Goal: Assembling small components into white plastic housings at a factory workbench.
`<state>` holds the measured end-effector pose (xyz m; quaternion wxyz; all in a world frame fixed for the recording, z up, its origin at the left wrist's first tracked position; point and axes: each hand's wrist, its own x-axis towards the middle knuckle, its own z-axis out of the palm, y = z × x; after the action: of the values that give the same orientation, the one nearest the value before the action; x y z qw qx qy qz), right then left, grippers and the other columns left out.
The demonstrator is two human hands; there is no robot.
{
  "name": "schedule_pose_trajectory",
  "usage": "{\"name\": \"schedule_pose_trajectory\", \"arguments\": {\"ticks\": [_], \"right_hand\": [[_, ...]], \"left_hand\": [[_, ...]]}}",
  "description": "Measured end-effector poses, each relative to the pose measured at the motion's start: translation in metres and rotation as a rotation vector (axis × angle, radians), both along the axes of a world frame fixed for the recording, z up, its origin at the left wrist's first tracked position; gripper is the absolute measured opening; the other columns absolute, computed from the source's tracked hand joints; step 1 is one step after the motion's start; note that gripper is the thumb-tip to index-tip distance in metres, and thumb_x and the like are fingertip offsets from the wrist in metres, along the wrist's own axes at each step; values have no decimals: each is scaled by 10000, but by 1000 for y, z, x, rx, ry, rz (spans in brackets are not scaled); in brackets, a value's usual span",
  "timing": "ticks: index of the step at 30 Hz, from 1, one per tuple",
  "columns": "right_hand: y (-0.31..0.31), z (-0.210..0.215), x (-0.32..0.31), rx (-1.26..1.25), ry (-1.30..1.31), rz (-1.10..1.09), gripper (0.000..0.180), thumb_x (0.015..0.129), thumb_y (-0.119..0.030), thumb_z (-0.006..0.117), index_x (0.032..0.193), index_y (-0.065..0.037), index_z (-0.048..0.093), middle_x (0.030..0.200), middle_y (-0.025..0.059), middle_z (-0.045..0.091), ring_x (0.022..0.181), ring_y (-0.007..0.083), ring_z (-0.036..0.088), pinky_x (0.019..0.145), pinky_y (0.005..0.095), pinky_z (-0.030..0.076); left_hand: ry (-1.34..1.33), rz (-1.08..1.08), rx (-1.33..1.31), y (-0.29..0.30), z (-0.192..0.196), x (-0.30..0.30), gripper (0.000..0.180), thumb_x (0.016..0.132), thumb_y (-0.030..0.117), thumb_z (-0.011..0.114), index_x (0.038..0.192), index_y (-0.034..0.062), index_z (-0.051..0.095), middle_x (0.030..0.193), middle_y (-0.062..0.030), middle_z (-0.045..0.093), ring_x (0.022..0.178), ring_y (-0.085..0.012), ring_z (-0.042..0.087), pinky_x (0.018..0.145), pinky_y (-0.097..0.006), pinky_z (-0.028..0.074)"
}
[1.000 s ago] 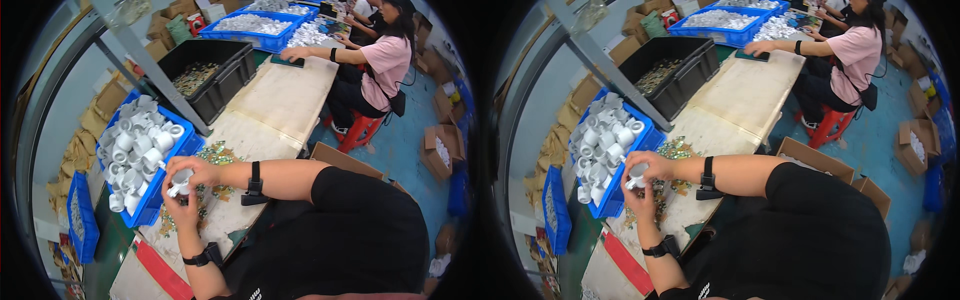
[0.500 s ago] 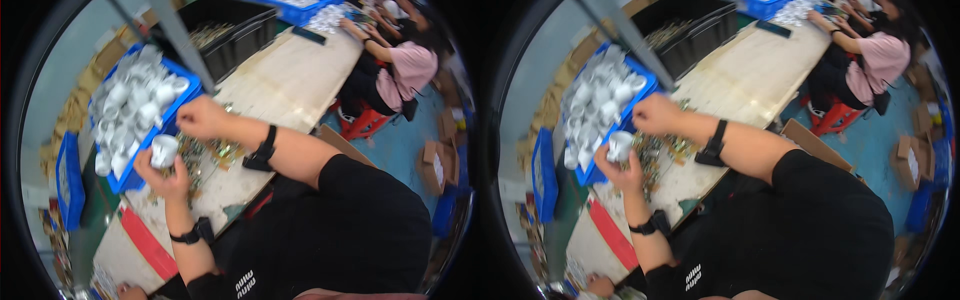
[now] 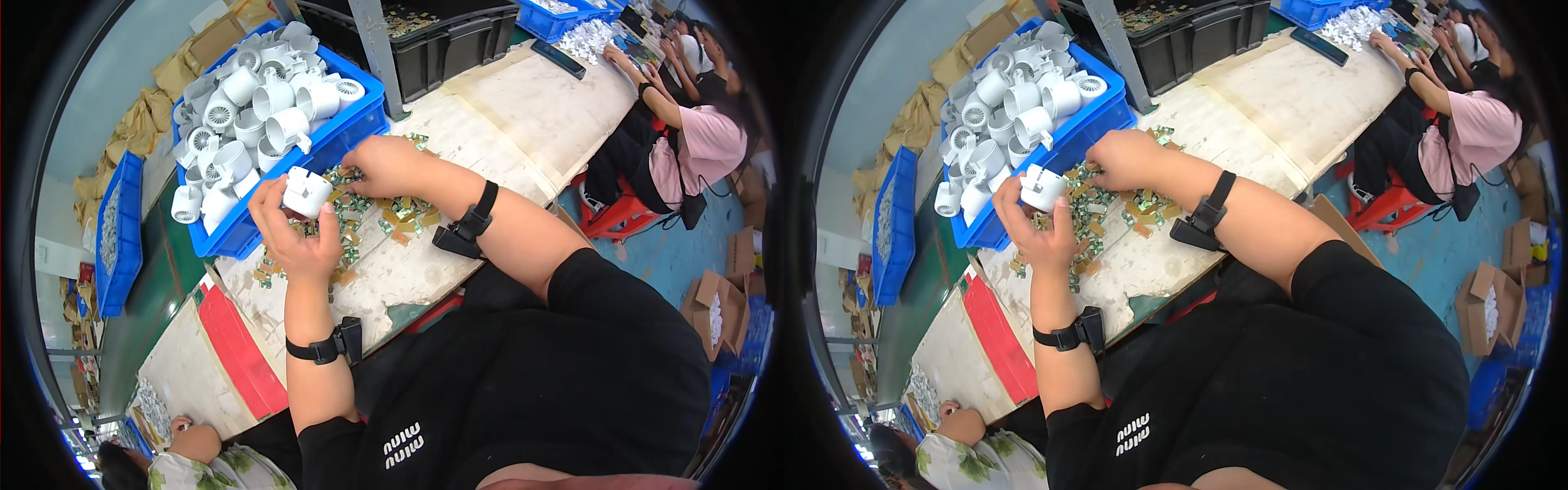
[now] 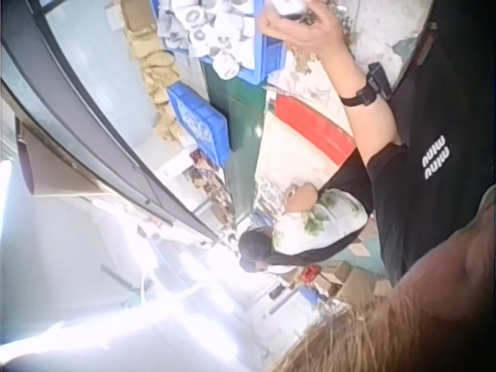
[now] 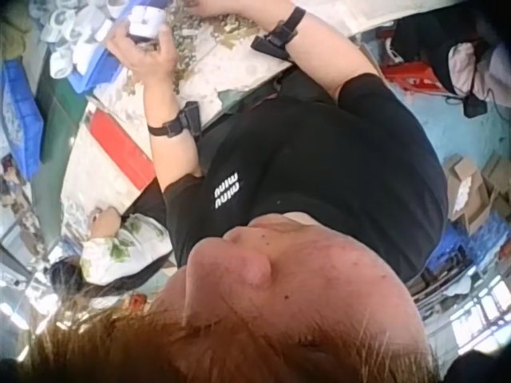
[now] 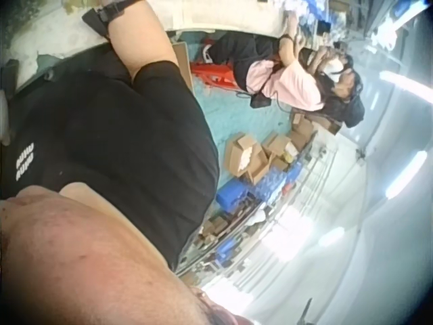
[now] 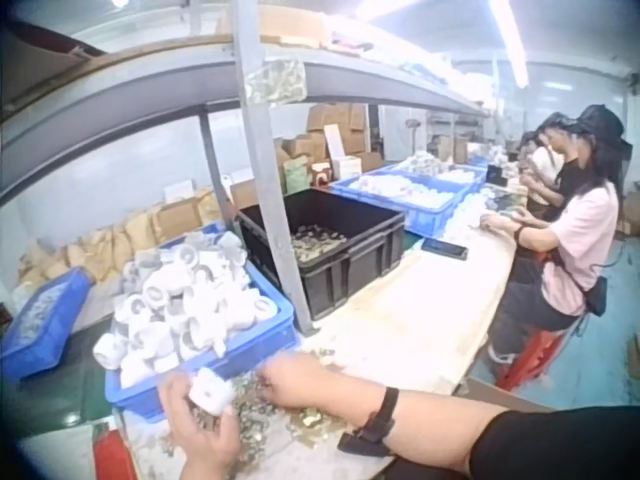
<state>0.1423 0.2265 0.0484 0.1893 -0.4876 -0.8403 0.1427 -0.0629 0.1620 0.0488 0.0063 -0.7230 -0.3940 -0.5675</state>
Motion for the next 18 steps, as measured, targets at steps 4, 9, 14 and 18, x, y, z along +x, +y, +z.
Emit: {"name": "schedule_pose_trajectory", "arguments": {"ticks": [4,9,14,18], "right_hand": [[3,-7,-3,-15,-40,-13,334,838,-359,820,1071,-121,808,947,125,778,924,332,741,807,448,591],[5,0,-3,-121,71,35,247,797,-244,813,992,-94,809,931,140,775,890,338,742,788,448,589],[4,-11,-4,-98,209,92,160,747,-175,768,844,-49,783,828,156,756,790,367,731,729,463,582],[4,-11,-5,16,202,109,138,753,-150,746,863,-82,794,911,128,718,908,346,708,793,449,577]], "left_hand": [[37,-47,31,-2,9,4,604,760,63,766,1332,-2,586,1273,-220,559,1082,-310,612,649,-313,552],[31,-22,29,-2,7,2,608,752,70,776,1327,1,591,1265,-228,567,1109,-343,606,772,-371,556],[51,-6,5,3,-3,1,583,761,79,762,1307,-16,582,1260,-240,579,1169,-417,568,1022,-500,474],[37,-77,-9,-4,3,4,583,788,81,760,1321,-35,553,1279,-246,561,1173,-410,567,1001,-498,486]]}}
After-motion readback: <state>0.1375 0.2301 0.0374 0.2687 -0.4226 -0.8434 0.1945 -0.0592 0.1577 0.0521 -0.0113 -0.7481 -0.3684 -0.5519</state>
